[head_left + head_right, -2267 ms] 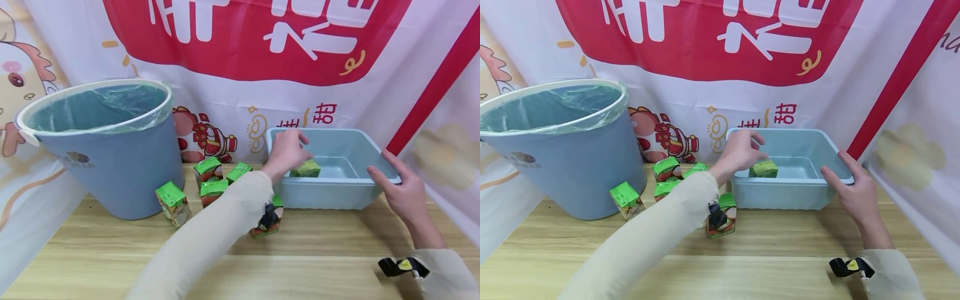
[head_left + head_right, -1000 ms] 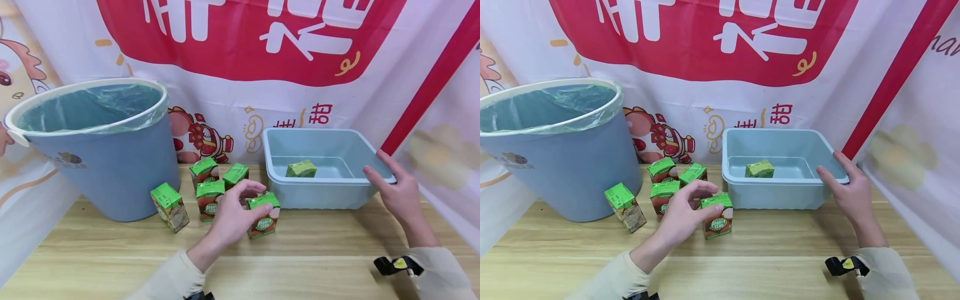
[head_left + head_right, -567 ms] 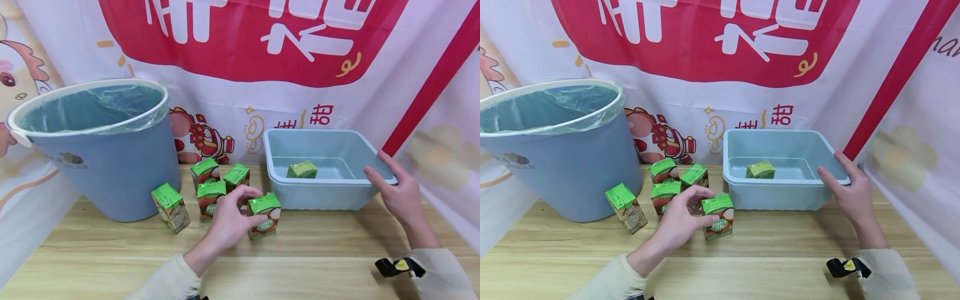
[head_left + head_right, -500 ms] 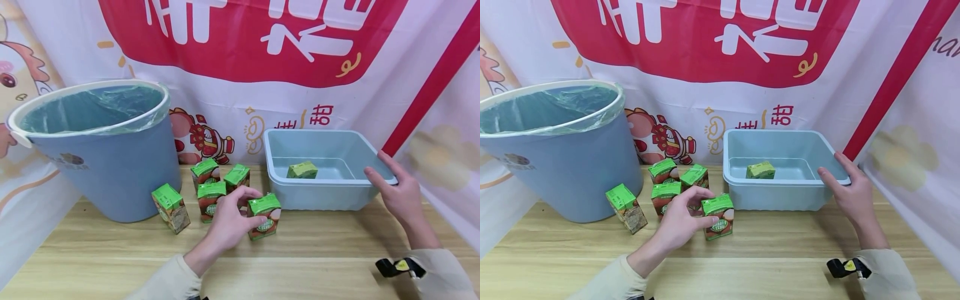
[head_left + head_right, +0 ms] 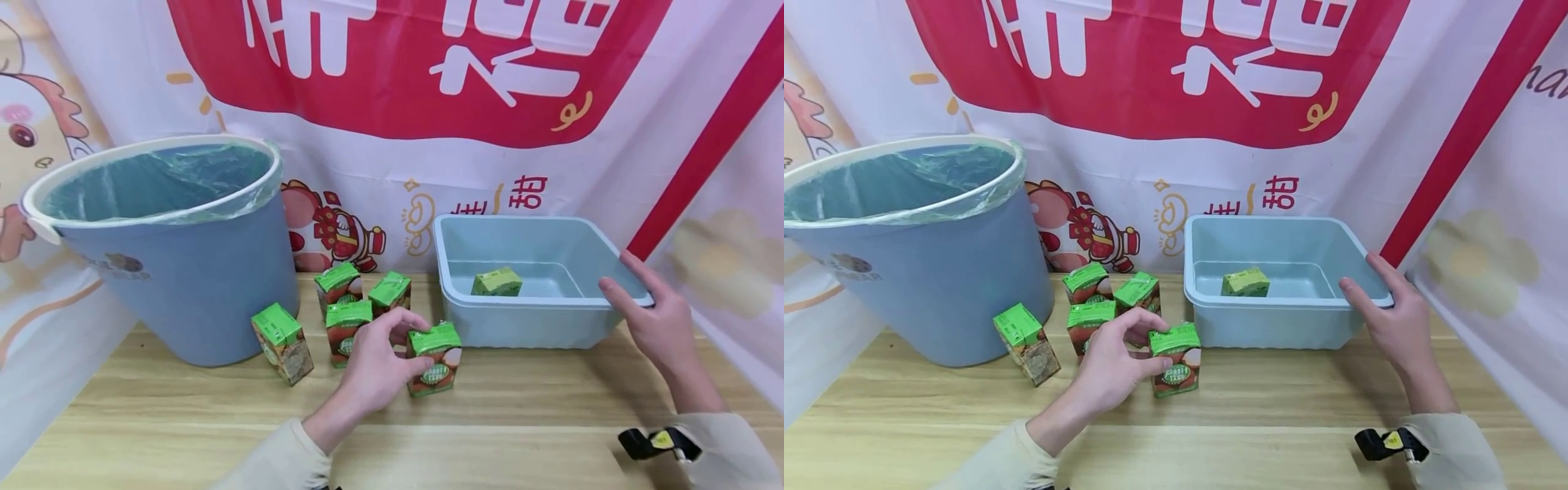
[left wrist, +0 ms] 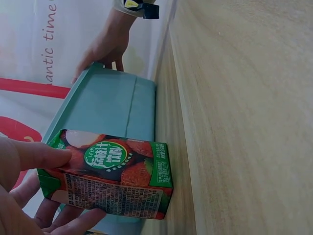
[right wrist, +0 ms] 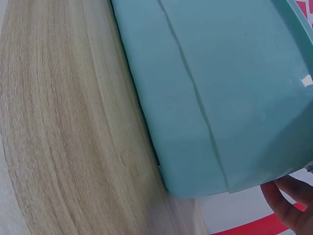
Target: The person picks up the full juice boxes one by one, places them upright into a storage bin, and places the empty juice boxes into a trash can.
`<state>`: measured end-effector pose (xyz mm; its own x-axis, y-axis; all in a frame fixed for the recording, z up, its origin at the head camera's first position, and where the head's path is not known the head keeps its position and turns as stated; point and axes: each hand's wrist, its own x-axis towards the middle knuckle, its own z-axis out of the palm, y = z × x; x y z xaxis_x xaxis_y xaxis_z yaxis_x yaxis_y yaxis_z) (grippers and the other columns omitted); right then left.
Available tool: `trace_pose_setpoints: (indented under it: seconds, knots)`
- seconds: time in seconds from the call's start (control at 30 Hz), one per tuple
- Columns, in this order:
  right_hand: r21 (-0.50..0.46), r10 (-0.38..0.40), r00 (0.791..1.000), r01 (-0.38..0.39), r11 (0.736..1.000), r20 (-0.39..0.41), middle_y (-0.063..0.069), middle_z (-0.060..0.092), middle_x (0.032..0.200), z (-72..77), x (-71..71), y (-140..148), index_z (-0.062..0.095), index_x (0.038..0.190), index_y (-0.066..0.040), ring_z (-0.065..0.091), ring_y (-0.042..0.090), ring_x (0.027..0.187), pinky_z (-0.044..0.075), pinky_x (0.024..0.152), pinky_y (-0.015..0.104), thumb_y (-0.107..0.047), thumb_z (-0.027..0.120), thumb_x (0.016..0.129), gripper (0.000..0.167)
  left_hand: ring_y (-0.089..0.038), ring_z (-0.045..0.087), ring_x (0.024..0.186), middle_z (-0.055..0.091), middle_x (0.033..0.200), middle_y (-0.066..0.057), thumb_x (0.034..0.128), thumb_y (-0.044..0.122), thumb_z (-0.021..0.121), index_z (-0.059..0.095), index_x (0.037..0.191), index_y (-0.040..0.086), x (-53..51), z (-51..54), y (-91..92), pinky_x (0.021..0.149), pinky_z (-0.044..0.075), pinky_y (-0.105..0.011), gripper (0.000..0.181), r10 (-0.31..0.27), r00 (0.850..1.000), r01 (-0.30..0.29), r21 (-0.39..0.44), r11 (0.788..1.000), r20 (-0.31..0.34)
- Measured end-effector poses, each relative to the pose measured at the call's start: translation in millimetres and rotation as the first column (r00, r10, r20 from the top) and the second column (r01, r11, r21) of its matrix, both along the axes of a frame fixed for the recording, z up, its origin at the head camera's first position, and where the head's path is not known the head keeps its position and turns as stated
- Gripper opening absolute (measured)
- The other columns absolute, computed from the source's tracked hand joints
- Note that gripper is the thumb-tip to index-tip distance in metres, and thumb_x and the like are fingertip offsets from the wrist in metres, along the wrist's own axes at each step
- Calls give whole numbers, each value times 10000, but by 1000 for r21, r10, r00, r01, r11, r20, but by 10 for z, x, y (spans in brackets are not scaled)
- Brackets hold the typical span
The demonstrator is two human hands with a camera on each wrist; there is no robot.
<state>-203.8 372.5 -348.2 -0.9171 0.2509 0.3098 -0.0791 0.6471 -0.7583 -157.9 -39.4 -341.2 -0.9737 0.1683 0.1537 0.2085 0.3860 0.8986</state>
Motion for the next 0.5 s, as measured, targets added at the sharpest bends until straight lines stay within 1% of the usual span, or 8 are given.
trace_pose_setpoints:
  seconds: [0.07, 0.13, 0.27, 0.37, 0.5]
  knots:
    - [7, 4, 1000, -4, 1000, 4, 165, 357, 1721, 1, 1, 2, 388, 1649, -318, 439, 64, 1315, 362, 783, -16, -435, 665, 1021, 697, -120, 696, 952, 771, 1074, -1, 779, 40, 916, 738, 1068, 199, 7, -1, 2, 889, 611, -438, 375, 8, 1000, -8, -2, 1000, -14]
    - [9, 6, 1000, -6, 1000, 8, 167, 350, 1724, 0, 3, 3, 384, 1652, -317, 440, 167, 1375, 362, 776, -17, -435, 660, 1023, 697, -113, 681, 957, 764, 1074, 22, 781, 49, 918, 747, 1042, 215, 12, 1, 3, 887, 601, -424, 354, 21, 999, -21, -9, 1000, -29]
    - [18, 12, 1000, -13, 1000, 18, 172, 329, 1733, -5, 4, 5, 366, 1659, -319, 424, 232, 1397, 368, 766, -16, -443, 647, 1028, 701, -103, 664, 955, 757, 1065, 57, 773, 85, 934, 761, 999, 244, 26, 12, 0, 860, 563, -358, 327, 49, 997, -51, -32, 998, -65]
    - [22, 15, 1000, -15, 1000, 19, 190, 325, 1730, -7, -3, 3, 359, 1663, -307, 424, 230, 1365, 377, 759, -14, -442, 643, 1030, 707, -96, 663, 945, 761, 1049, 65, 766, 107, 943, 763, 989, 250, 34, 25, -2, 834, 537, -306, 319, 53, 995, -56, -41, 998, -80]
    - [32, 16, 1000, -16, 999, 19, 195, 319, 1732, 10, -23, -6, 351, 1666, -304, 401, 345, 1413, 365, 751, -7, -445, 639, 1031, 712, -89, 664, 927, 764, 1034, 71, 766, 116, 943, 767, 982, 250, 39, 54, -12, 819, 523, -279, 310, 54, 994, -56, -22, 998, -92]
